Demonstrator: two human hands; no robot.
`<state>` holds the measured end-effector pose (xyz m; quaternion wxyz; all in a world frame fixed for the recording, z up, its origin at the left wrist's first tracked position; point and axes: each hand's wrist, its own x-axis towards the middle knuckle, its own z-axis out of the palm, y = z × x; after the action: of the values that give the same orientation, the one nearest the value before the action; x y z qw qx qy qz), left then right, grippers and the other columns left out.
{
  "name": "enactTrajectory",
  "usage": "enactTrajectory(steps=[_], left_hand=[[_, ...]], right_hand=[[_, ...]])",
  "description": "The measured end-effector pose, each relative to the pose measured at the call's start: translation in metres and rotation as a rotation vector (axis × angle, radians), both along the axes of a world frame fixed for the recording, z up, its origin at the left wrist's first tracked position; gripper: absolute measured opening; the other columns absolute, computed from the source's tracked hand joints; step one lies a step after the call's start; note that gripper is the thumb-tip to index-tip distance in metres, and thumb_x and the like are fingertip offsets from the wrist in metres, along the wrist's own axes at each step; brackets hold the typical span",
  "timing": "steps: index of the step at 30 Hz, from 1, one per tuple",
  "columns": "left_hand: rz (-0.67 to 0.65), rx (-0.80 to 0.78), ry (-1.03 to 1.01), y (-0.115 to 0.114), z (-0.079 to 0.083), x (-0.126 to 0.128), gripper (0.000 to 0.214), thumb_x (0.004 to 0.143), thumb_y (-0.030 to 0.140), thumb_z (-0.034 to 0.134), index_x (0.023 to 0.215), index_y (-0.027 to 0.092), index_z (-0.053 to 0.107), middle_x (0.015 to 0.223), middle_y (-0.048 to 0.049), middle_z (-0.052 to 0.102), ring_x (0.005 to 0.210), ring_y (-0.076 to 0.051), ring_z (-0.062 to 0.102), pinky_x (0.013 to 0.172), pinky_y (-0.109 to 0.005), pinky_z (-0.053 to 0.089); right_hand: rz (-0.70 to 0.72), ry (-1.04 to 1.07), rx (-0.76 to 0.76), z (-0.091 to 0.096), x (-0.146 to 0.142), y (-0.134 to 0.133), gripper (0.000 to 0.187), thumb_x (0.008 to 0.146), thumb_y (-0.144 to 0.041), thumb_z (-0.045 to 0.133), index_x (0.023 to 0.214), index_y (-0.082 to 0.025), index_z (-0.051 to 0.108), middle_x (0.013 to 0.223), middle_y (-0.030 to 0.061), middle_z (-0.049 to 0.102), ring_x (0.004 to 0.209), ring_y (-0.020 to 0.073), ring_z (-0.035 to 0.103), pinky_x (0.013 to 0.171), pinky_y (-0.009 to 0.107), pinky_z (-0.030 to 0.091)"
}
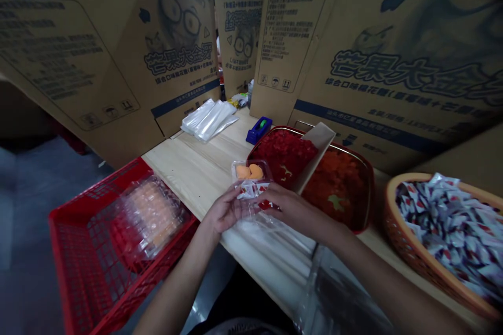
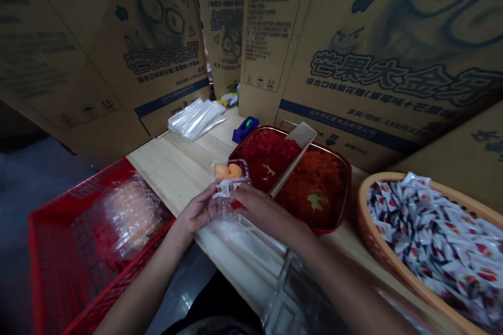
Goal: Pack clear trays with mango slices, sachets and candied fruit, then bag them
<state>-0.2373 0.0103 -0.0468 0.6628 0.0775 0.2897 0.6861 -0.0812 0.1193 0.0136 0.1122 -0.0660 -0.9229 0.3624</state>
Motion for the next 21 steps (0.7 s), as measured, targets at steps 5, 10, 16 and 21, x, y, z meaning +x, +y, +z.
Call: enactTrajectory(steps=[5, 10, 16, 21], left_hand=[[0.003, -0.001, -0.009, 0.000, 0.000, 0.002, 0.033, 0.081, 0.020, 0.053, 0.114, 0.020, 0.052, 0.098, -0.0078, 0.066, 0.085, -0.022, 0.064, 0.078, -0.040, 0.050], [-0.007, -0.022, -0.002, 0.001, 0.001, 0.004, 0.036, 0.082, 0.022, 0.052, 0.117, 0.018, 0.050, 0.098, -0.0096, 0.066, 0.083, -0.021, 0.065, 0.077, -0.039, 0.050], [-0.015, -0.031, 0.043, 0.001, 0.000, 0.003, 0.039, 0.081, 0.024, 0.054, 0.119, 0.021, 0.048, 0.104, -0.0108, 0.064, 0.090, -0.025, 0.064, 0.078, -0.042, 0.050], [-0.018, -0.027, 0.021, 0.003, 0.001, 0.004, 0.034, 0.081, 0.023, 0.053, 0.114, 0.019, 0.051, 0.096, -0.0088, 0.066, 0.085, -0.023, 0.064, 0.077, -0.040, 0.050]], right_hand=[[-0.042, -0.031, 0.023, -0.002, 0.003, 0.002, 0.021, 0.078, -0.015, 0.056, 0.098, -0.021, 0.058, 0.104, 0.0052, 0.054, 0.099, 0.0166, 0.052, 0.087, 0.030, 0.041], [-0.068, -0.009, 0.039, 0.002, -0.001, 0.002, 0.015, 0.082, -0.013, 0.049, 0.087, -0.020, 0.061, 0.093, 0.0035, 0.056, 0.089, 0.0145, 0.054, 0.080, 0.027, 0.043], [-0.377, 0.021, 0.210, 0.018, -0.012, 0.022, 0.028, 0.084, -0.015, 0.046, 0.108, -0.021, 0.059, 0.094, 0.0062, 0.055, 0.087, 0.0153, 0.054, 0.077, 0.028, 0.042], [-0.174, -0.105, 0.300, 0.020, -0.010, 0.016, 0.017, 0.081, -0.017, 0.052, 0.088, -0.022, 0.067, 0.089, 0.0039, 0.058, 0.084, 0.0151, 0.054, 0.074, 0.027, 0.041]])
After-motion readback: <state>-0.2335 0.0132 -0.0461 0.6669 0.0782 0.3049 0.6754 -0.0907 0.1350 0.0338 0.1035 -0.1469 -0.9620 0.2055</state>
